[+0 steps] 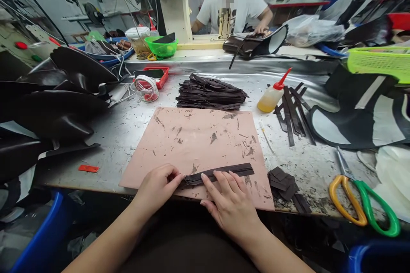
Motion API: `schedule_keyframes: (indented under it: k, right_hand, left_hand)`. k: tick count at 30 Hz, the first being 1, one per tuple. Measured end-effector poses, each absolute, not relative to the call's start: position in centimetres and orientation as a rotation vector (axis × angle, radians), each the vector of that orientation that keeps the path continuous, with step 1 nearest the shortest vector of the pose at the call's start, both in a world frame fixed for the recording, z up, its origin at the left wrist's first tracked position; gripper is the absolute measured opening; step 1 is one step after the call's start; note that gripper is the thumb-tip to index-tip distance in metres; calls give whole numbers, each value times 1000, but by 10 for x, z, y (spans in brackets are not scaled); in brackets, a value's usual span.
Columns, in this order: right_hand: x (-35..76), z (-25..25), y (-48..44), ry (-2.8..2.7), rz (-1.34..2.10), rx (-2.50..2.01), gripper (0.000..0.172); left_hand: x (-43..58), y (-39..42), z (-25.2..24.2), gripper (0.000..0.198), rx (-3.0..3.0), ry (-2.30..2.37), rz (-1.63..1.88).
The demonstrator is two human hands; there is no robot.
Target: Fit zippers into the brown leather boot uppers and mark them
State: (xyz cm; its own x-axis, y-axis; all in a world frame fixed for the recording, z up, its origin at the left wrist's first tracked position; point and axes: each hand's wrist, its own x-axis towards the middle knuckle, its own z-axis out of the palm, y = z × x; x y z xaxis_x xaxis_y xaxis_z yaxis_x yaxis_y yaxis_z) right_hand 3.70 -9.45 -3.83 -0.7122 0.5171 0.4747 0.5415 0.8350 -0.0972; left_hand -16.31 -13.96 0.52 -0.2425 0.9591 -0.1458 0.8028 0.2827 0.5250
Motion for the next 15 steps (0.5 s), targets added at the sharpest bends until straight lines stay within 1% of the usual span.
schedule_keyframes:
  k: [4, 9, 15]
  right_hand:
    - [37, -41, -94, -2493, -68, -800, 37]
    - [35, -42, -94, -2462, -61, -810, 38]
    - [36, -48, -94, -2489, -68, -796, 42]
  left_hand:
    - [-161, -132, 12, 16, 1576, 2078, 489]
    - [-179, -146, 7, 20, 1517, 2119, 785]
    - [-190, -164, -7, 23, 1562, 2203, 829]
